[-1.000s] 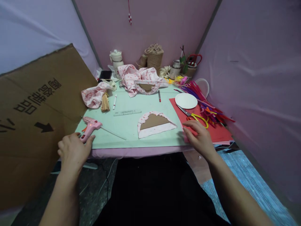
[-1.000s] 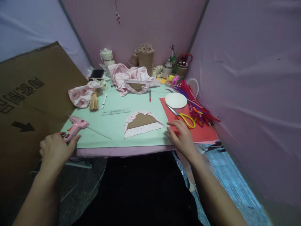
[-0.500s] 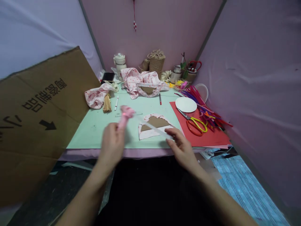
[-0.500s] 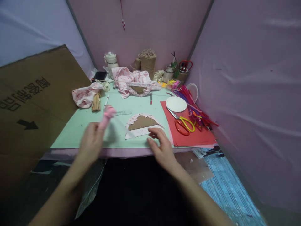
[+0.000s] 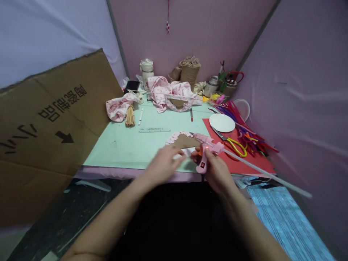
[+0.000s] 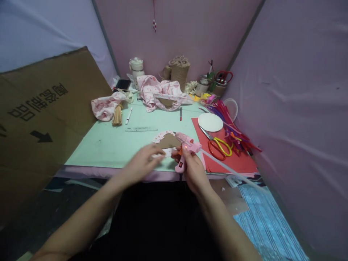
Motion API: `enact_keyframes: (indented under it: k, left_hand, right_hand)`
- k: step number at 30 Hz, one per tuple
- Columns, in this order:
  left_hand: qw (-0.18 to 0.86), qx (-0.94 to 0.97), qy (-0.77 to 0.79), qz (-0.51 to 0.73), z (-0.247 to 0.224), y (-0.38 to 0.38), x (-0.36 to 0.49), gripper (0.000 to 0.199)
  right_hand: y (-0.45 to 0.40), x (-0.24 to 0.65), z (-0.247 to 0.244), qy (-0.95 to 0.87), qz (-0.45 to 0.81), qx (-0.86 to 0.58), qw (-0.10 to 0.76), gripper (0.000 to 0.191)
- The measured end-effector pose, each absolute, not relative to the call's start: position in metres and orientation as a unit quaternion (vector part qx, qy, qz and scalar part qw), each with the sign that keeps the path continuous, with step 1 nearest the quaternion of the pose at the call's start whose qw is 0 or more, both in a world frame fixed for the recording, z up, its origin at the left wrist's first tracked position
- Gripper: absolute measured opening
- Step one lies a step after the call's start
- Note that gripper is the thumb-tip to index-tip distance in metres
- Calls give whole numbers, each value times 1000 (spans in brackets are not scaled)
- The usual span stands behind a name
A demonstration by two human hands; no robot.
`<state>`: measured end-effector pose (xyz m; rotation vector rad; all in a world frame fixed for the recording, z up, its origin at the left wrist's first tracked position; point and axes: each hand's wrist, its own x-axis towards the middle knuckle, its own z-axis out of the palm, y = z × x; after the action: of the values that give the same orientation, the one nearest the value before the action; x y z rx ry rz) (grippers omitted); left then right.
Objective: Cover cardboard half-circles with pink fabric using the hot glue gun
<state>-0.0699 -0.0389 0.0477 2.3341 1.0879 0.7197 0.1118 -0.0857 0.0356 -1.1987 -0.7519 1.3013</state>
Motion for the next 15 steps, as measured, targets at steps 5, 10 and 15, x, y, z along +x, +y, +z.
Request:
enact_keyframes:
  k: [5,10,15]
  left_hand:
    - [143,853,425,266,25,29,-131,23]
    - [142,879,402,213,3,31,-124,33]
    - [151,891,393,168,7,25,-123,36]
  right_hand:
    - [-92,107,30,-399,559,-570,452,54]
    - [-90,97,28,-443,544,-597,390,60]
    - [-87,91,24,-463,517,-613,379,60]
